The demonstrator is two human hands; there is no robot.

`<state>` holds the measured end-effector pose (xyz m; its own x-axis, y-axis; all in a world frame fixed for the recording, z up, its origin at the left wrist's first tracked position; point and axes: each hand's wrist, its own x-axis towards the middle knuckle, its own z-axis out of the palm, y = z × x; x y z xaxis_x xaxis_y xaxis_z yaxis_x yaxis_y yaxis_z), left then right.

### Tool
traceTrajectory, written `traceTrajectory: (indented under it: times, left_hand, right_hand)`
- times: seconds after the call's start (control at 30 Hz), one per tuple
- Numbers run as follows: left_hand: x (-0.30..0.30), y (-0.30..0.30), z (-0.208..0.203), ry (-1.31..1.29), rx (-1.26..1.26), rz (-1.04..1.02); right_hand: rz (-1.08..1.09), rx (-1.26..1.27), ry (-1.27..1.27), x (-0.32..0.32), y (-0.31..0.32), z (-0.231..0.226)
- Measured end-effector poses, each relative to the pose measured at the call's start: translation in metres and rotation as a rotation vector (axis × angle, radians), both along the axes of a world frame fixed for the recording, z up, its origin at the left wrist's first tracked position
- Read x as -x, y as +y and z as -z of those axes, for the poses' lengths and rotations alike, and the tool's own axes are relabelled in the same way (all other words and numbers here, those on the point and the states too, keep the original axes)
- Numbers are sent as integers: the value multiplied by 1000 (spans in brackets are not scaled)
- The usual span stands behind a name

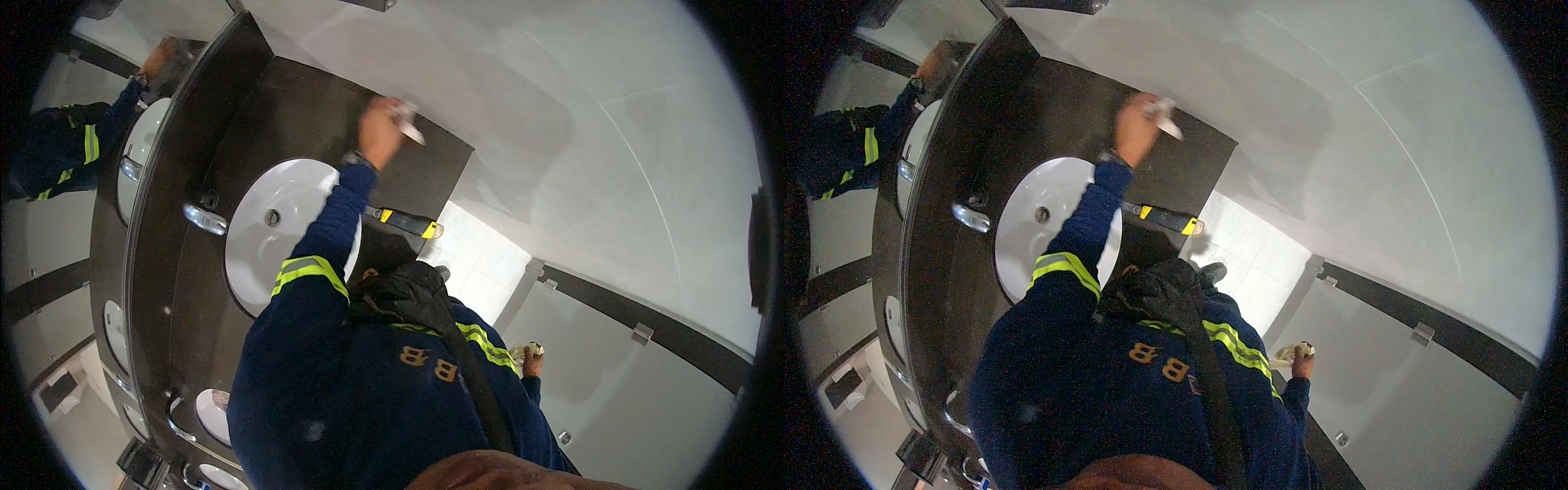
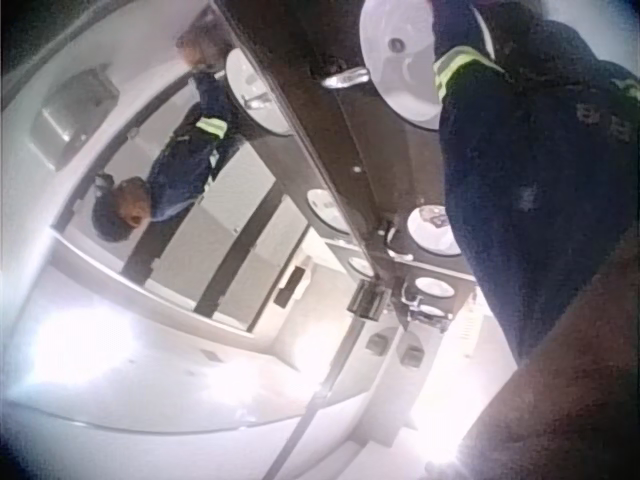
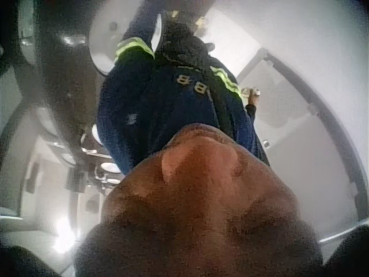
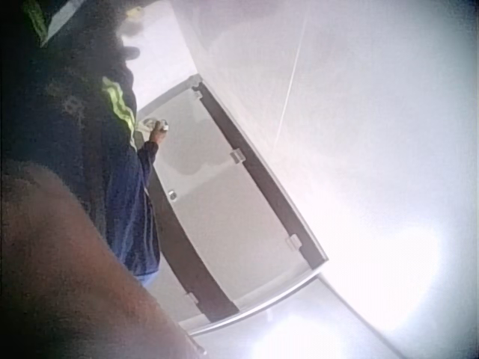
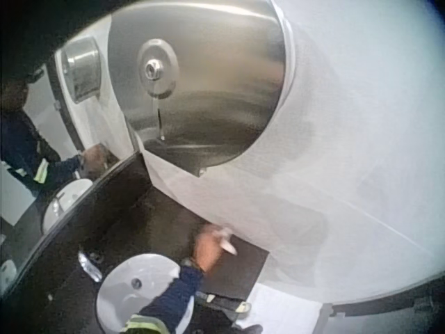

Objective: The person sits on the floor and uses a utility knife to scrape a white strip from the wall and countertop edge. They then wipe the surfaces with a cloth and a liquid from a bottle, and finally remove a long strip of tape from the countertop edge.

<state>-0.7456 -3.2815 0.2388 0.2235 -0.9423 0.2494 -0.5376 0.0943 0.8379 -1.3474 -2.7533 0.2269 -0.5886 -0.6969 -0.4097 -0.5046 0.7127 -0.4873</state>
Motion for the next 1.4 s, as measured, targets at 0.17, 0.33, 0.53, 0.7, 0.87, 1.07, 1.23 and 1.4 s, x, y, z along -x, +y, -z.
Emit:
traceTrajectory:
  times: [0.17,0.33,0.53,0.7,0.87,1.07,1.23,1.4]
  left_hand:
    - [-96,-47,35,-461,-22,-213]
    - [-55,-53,48,-568,-14,-71]
    - [37,-13,65,-486,83,364]
    - [43,15,20,-224,98,424]
    - [-55,-23,30,-392,33,-118]
    - [6,-28,54,-463,40,19]
    - [174,14,62,-333,33,683]
    - [180,49,9,-75,81,759]
  right_hand:
    - [-40,-101,28,-14,-10,4]
    - [-33,-68,31,-11,0,0]
    - [-64,-139,57,-18,-20,-5]
    - [-76,-62,57,-9,-6,5]
    - [0,-44,-2,-4,-3,6]
    - [18,-45,-101,-29,-3,7]
    - [15,-16,-30,-4,6,14]
    - [60,-41,18,-18,41,26]
